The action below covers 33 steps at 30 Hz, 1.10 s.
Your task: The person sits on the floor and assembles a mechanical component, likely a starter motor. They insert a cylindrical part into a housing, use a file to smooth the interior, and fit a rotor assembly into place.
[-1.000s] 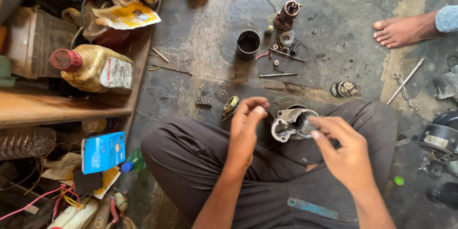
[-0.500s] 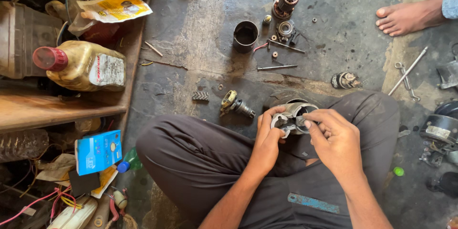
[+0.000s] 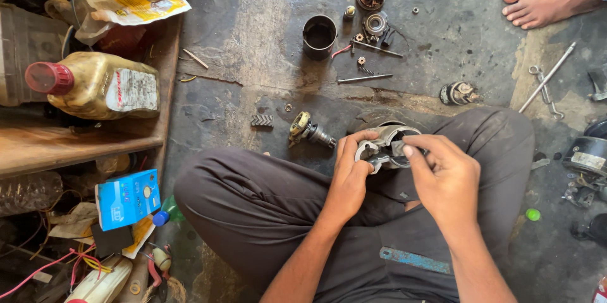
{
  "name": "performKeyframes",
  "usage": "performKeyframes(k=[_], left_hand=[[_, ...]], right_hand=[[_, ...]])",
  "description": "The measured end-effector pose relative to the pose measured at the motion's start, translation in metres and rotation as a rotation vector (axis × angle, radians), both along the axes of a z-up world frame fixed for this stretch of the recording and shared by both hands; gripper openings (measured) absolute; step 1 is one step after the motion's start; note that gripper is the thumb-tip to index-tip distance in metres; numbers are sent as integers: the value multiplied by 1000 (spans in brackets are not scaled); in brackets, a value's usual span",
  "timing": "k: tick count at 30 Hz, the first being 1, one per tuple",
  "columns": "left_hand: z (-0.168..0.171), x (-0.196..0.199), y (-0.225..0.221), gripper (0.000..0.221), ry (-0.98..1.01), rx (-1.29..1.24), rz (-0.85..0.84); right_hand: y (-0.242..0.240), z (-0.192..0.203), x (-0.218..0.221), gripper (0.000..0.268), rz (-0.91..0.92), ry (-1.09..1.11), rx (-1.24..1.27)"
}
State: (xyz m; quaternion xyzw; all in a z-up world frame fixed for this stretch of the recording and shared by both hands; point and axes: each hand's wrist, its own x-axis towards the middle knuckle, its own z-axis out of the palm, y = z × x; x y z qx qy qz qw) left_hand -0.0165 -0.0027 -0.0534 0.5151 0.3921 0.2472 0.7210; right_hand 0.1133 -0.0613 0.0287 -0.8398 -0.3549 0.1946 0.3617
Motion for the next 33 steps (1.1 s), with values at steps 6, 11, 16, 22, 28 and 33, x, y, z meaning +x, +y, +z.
performKeyframes(k=[6, 11, 16, 22, 28, 33], left_hand=[[4, 3, 0, 44, -3, 18, 30], [3, 5, -1, 37, 13, 27, 49], [2, 6, -3, 32, 12, 25, 56], [0, 8, -3, 30, 22, 52, 64], [-4, 9, -3, 28, 12, 10, 68], [-7, 9, -7, 28, 1, -10, 75]], right_hand=[[-1, -2, -4, 12, -55, 201, -144], [6, -1, -5, 13, 138, -9, 13], [9, 3, 7, 11, -24, 319, -343], [18, 4, 16, 12, 86, 269, -342], [19, 16, 8, 18, 159, 134, -282], [31, 20, 16, 20, 180, 167, -499]])
